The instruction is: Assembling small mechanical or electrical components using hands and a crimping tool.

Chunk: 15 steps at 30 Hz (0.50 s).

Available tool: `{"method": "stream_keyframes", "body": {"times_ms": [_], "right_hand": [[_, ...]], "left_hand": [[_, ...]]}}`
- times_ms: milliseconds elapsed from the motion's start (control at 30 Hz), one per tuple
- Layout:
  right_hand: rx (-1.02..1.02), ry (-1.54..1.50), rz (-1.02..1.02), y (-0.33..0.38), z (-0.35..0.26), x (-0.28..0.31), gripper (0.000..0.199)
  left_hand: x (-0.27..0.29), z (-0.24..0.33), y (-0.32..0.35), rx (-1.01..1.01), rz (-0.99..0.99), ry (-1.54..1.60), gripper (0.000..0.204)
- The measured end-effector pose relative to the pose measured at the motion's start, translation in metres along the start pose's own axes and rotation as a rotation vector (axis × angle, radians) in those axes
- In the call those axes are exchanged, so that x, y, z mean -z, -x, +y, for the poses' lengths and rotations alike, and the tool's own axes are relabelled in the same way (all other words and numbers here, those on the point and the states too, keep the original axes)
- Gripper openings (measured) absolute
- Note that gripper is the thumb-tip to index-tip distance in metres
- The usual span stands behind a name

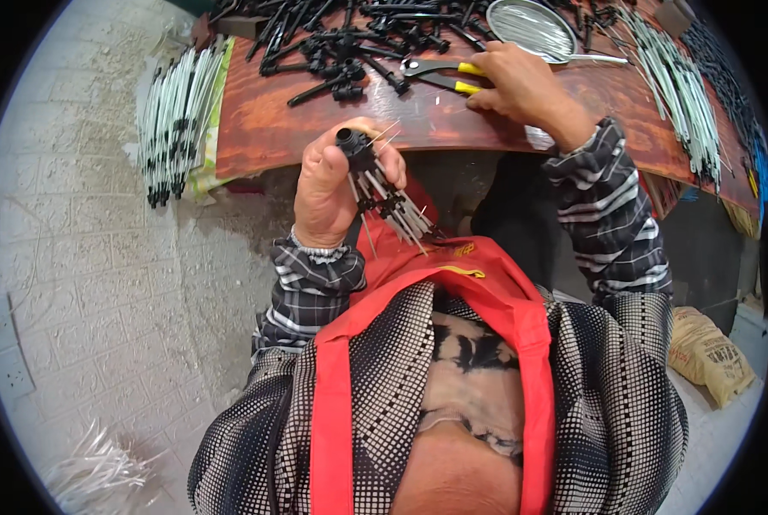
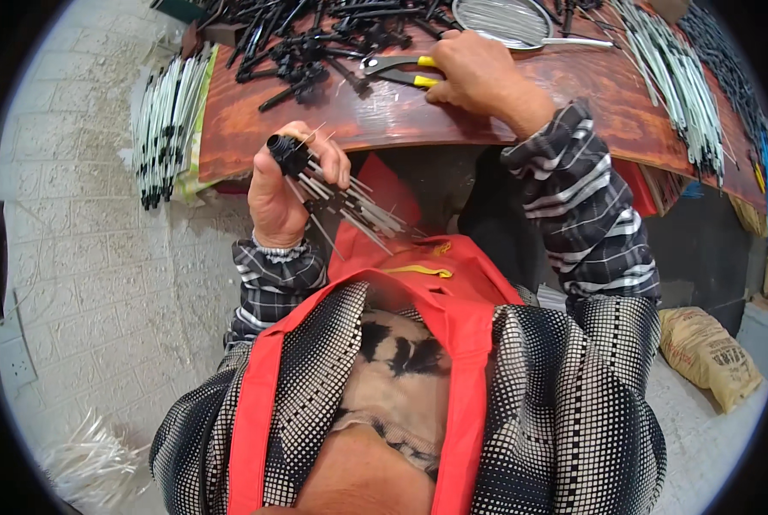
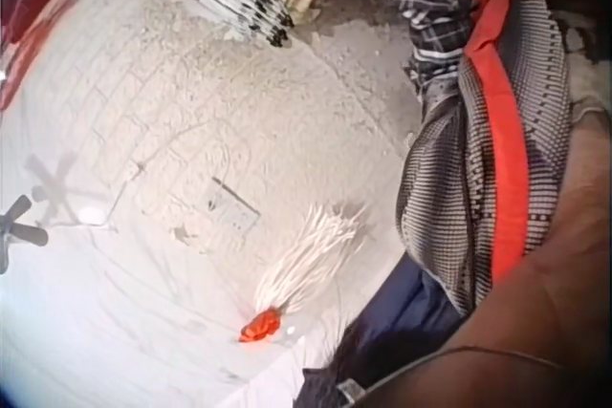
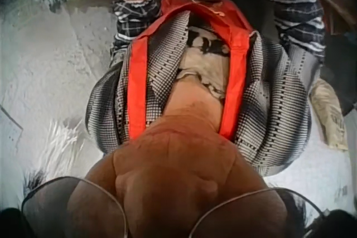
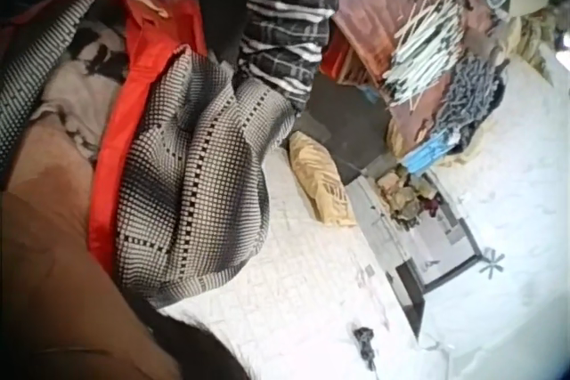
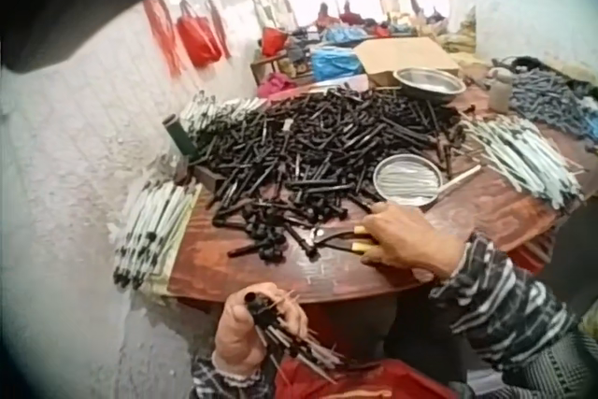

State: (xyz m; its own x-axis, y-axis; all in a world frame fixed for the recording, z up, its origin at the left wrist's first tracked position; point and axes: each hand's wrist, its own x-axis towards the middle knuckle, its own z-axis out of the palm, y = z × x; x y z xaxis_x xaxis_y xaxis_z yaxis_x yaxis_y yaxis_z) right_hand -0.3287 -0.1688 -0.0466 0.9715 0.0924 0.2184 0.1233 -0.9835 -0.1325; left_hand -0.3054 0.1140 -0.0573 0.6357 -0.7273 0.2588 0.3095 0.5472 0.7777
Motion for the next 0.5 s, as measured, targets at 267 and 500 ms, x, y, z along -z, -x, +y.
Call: {"method": "stream_keyframes", "body": {"times_ms": [267, 500], "right_hand": [[-0.463, -1.239, -0.323, 0.034, -0.009, 0.037, 0.035], [-0.105, -0.879, -0.263, 0.086, -0.077, 0.052, 0.037]], "left_hand": [[0.004, 0.002, 0.005, -0.033, -0.002, 0.016, 0.051], [-0.001, 0.000, 0.003, -0.039, 0.086, 0.023, 0.048]]}}
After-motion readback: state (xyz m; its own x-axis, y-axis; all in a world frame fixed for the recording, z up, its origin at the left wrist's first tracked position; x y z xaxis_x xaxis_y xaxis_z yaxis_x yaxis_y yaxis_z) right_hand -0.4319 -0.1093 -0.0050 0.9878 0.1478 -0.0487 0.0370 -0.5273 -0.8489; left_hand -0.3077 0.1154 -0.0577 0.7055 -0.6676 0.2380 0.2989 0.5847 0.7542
